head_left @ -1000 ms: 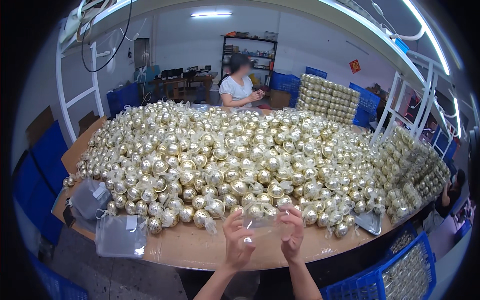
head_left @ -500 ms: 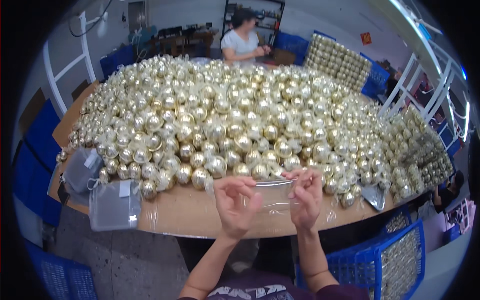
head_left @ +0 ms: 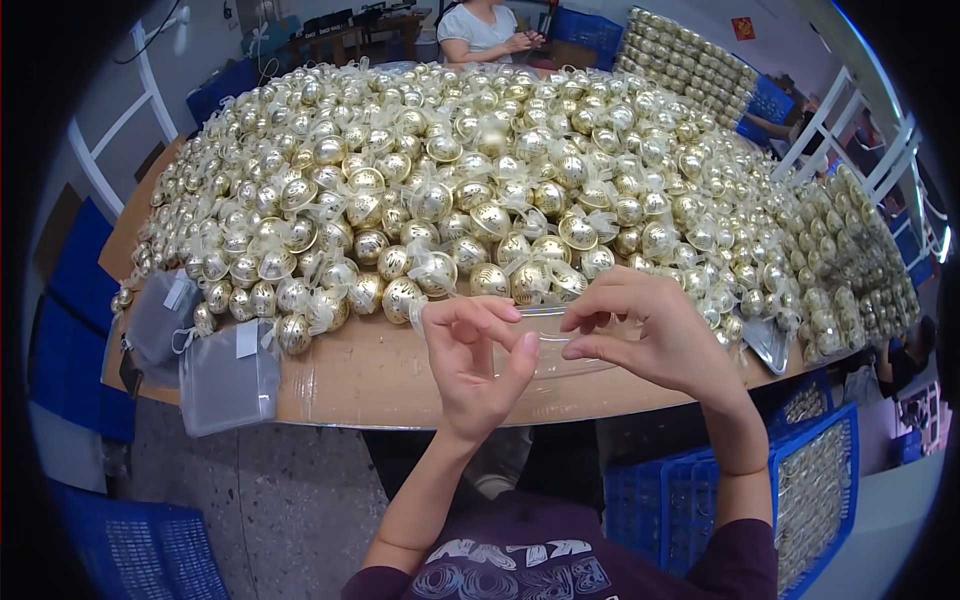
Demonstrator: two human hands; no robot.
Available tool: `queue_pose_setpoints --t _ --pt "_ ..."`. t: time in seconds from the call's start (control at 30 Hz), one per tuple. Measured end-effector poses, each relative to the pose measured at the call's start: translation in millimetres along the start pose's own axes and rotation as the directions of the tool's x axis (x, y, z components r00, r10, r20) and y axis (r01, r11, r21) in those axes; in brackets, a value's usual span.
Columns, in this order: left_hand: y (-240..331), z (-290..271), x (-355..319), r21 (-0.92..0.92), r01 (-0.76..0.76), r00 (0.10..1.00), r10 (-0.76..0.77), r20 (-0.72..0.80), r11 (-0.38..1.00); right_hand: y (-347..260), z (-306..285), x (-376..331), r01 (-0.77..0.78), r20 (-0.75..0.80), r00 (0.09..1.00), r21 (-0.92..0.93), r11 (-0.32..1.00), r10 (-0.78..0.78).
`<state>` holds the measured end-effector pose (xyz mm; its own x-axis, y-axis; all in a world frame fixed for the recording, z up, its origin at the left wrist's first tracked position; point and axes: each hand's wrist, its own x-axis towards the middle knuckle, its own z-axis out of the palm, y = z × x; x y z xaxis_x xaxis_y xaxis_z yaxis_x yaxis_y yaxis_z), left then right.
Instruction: Packaging gold Christmas ornaments into clear plastic bags and stacking them on a factory table.
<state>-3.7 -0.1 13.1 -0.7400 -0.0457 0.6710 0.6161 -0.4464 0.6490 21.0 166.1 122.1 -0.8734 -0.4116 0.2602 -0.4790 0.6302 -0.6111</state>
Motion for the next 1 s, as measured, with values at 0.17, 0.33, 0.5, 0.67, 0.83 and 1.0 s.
queue_pose_setpoints --t 0.17,0.33,0.5,0.67,0.83,1.0 --pt "-6 -8 5 -0.016 0.016 1.0 -0.015 0.015 1.0 3 16 1 0.206 -0.147 0.956 -0.279 0.938 -0.254" --pt "-10 -6 10 -0.068 -0.028 0.997 0.033 0.068 0.997 12 24 -8 0.222 -0.253 0.911 -0.362 0.905 -0.325" --pt "-7 -13 1 -0.037 0.103 0.993 -0.101 0.054 0.994 30 36 -15 0.338 -0.298 0.846 -0.341 0.877 -0.442" --pt "-9 -14 2 -0.074 0.08 0.992 -0.071 0.106 0.994 35 47 -19 0.327 -0.38 0.789 -0.406 0.854 -0.483" --pt "-1 -3 -3 -0.042 0.107 0.993 -0.105 0.056 0.993 37 28 -18 0.227 -0.274 0.942 0.103 0.968 -0.192" --pt "-7 -6 -1 0.038 0.046 0.998 -0.047 0.044 0.998 38 32 -15 0.326 -0.258 0.903 -0.108 0.939 -0.343"
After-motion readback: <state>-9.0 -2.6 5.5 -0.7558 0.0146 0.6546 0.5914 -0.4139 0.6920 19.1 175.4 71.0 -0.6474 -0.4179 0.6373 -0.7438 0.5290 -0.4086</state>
